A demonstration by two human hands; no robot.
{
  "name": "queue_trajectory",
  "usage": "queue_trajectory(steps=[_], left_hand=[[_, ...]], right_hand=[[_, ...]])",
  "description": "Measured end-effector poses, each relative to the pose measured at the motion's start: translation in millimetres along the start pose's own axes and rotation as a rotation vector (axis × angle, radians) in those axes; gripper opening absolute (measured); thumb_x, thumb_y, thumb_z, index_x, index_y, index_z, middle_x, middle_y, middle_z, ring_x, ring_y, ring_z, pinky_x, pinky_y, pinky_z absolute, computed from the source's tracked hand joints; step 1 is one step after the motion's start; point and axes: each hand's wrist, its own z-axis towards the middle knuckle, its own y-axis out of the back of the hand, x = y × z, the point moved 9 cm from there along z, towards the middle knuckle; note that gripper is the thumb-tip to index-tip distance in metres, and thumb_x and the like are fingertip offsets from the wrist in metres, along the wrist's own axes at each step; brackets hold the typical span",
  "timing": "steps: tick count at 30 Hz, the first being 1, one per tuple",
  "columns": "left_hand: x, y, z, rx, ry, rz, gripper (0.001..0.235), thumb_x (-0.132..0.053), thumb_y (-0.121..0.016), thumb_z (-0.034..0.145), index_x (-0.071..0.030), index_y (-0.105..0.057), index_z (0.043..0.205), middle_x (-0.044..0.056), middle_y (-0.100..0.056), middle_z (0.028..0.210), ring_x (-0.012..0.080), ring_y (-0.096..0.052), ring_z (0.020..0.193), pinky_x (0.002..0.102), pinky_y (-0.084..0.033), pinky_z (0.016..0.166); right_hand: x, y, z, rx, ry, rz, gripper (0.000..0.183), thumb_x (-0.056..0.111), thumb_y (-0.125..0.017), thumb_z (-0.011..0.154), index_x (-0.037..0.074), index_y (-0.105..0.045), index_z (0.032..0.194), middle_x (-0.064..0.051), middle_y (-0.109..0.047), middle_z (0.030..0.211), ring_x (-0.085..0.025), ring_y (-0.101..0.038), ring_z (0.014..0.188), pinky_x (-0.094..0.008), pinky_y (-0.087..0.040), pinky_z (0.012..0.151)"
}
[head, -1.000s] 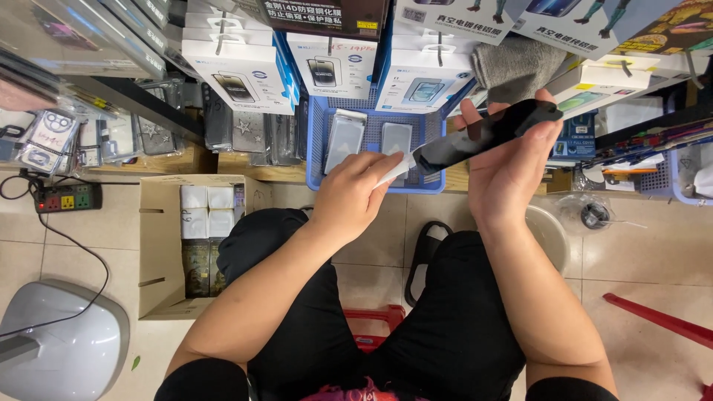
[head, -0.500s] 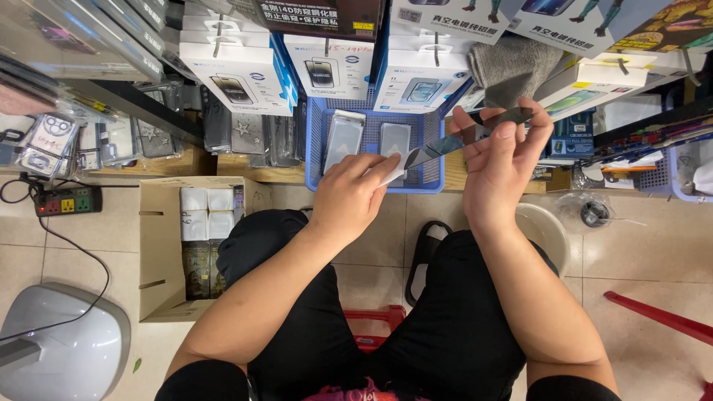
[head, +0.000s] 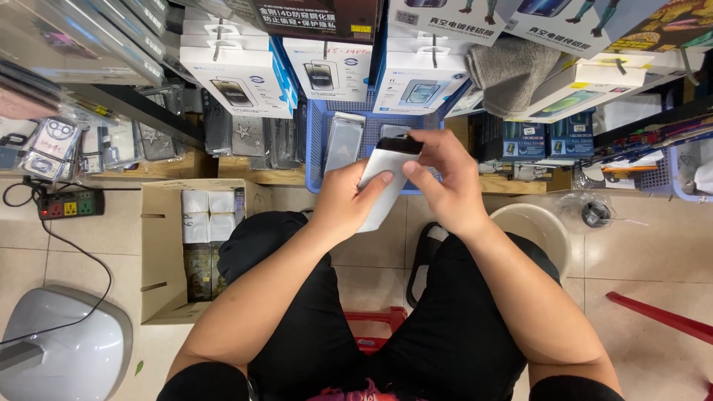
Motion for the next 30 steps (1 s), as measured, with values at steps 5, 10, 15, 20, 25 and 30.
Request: queue_trajectory(steps=[5, 10, 15, 20, 25, 30], left_hand=[[-15.2, 4.1, 0.6, -0.002, 0.023, -0.138, 0.019, -0.024, -0.069, 0.091, -0.005, -0.071, 0.089, 0.010, -0.068, 0.067, 0.0141, -0.065, 0.070, 0.031, -0.053, 0.056], [-13.5, 0.4, 0.2, 0.034, 0.055, -0.245, 0.017, -0.023, -0.070, 0.090, -0.006, -0.071, 0.088, 0.008, -0.069, 0.067, 0.0085, -0.061, 0.071, 0.029, -0.053, 0.058], [-20.2, 6.0, -3.8, -0.028, 0.076, -0.387, 0.016, -0.017, -0.072, 0.089, -0.004, -0.069, 0.082, 0.002, -0.065, 0.065, 0.0044, -0.051, 0.072, 0.024, -0.051, 0.059], [-12.8, 27.2, 5.5, -0.166, 0.067, -0.459, 0.017, -0.019, -0.069, 0.092, -0.007, -0.064, 0.081, 0.000, -0.063, 0.068, 0.0050, -0.053, 0.071, 0.022, -0.048, 0.061], [22.9, 40.2, 13.9, -0.292, 0.055, -0.493, 0.028, -0.025, -0.064, 0.096, -0.011, -0.060, 0.073, -0.003, -0.059, 0.061, 0.0025, -0.048, 0.061, 0.018, -0.045, 0.058], [26.3, 72.4, 25.5, -0.460, -0.059, -0.422, 0.036, -0.028, -0.057, 0.100, -0.010, -0.064, 0.071, -0.001, -0.056, 0.055, 0.0033, -0.048, 0.054, 0.018, -0.042, 0.056]], right_hand=[[16.9, -2.1, 2.9, 0.052, 0.069, -0.023, 0.036, 0.003, -0.073, 0.085, -0.003, -0.063, 0.120, -0.017, -0.060, 0.097, -0.033, -0.068, 0.090, -0.048, -0.057, 0.081], [31.3, -5.5, 4.3, 0.095, 0.157, -0.034, 0.030, -0.002, -0.074, 0.083, -0.003, -0.066, 0.112, -0.015, -0.061, 0.095, -0.029, -0.066, 0.088, -0.045, -0.057, 0.077], [12.7, -7.7, 1.2, 0.094, 0.101, 0.089, 0.036, -0.003, -0.073, 0.084, -0.003, -0.063, 0.118, -0.015, -0.060, 0.100, -0.027, -0.066, 0.090, -0.044, -0.057, 0.078], [-22.9, -43.6, -19.4, 0.277, -0.238, 0.202, 0.029, 0.012, -0.074, 0.086, -0.005, -0.061, 0.105, -0.019, -0.063, 0.082, -0.027, -0.064, 0.077, -0.043, -0.057, 0.067], [-13.5, -96.6, -48.0, 0.612, -0.525, 0.324, 0.025, 0.019, -0.066, 0.090, -0.002, -0.071, 0.076, -0.014, -0.069, 0.065, -0.020, -0.067, 0.062, -0.034, -0.058, 0.063], [-20.5, -104.0, -54.4, 0.701, -0.529, 0.282, 0.028, 0.024, -0.064, 0.093, 0.001, -0.076, 0.085, -0.012, -0.073, 0.069, -0.018, -0.071, 0.070, -0.033, -0.060, 0.072]])
